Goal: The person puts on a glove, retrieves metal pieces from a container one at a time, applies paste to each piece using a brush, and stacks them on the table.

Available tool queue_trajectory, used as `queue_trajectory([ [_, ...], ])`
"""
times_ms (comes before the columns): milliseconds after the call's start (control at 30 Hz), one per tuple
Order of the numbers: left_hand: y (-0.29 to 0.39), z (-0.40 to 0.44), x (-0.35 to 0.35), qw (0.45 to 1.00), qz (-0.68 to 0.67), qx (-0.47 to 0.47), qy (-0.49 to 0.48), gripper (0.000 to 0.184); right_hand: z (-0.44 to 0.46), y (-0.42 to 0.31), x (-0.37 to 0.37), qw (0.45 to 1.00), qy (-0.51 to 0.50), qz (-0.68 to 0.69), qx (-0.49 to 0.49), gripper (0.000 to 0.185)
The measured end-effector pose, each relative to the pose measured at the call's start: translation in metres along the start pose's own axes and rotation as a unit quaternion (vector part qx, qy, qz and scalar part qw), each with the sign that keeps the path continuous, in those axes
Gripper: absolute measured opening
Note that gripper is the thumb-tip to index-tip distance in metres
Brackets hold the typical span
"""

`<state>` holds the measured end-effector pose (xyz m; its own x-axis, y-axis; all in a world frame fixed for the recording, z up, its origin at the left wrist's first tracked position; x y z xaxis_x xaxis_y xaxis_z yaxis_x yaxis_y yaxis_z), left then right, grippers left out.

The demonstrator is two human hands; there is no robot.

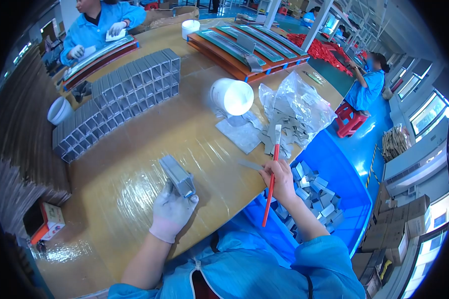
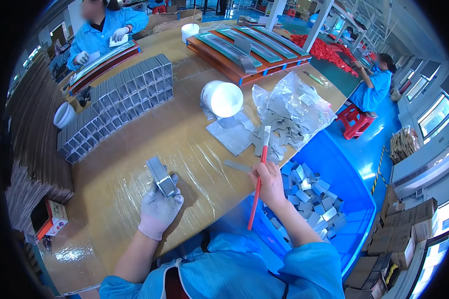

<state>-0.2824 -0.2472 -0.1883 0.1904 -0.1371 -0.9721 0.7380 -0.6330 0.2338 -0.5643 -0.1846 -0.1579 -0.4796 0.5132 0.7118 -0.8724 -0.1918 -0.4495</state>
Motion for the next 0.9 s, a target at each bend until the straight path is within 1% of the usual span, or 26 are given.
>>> queue_trajectory([
  [33, 0.000, 0.000, -0.001, 0.998, -0.062, 0.013, -0.008, 0.032, -0.002, 0.002, -0.002, 1.000, 0.003, 0.006, -0.010, 0.017],
  [233, 0.000, -0.001, 0.011, 0.999, -0.008, -0.023, 0.044, 0.038, -0.002, -0.013, -0.002, 0.999, -0.012, 0.032, -0.028, 0.018],
  [300, -0.001, 0.000, 0.010, 0.998, -0.017, -0.021, 0.052, 0.037, 0.001, -0.026, 0.004, 0.989, 0.033, 0.124, -0.074, 0.021],
  [367, -0.001, -0.001, 0.008, 0.997, -0.026, -0.021, 0.063, 0.035, 0.006, -0.043, 0.008, 0.966, 0.072, 0.216, -0.123, 0.023],
  [400, -0.001, -0.002, 0.007, 0.997, -0.026, -0.031, 0.068, 0.035, 0.010, -0.053, 0.009, 0.965, 0.065, 0.223, -0.120, 0.023],
  [567, 0.001, -0.002, 0.000, 0.996, 0.003, -0.045, 0.071, 0.034, 0.027, -0.096, 0.004, 0.946, 0.085, 0.306, -0.068, 0.030],
  [700, 0.001, -0.004, -0.004, 0.996, -0.032, -0.030, 0.079, 0.033, 0.033, -0.117, -0.007, 0.949, 0.094, 0.294, 0.062, 0.037],
  [900, 0.000, -0.004, -0.003, 0.997, -0.038, -0.027, 0.063, 0.033, 0.040, -0.132, -0.019, 0.945, 0.108, 0.290, 0.106, 0.033],
])
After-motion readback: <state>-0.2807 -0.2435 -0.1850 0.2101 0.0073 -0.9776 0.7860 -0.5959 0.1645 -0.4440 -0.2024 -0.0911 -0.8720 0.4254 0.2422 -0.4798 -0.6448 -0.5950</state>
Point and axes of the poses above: each hand's wrist, its own z-axis towards the middle knuckle, its own x-axis out of the back of the hand, y = z × x, the point moved 3 cm from there along z, towards the middle knuckle, and after that the axes turned 4 degrees about z, right-handed, at the moved point
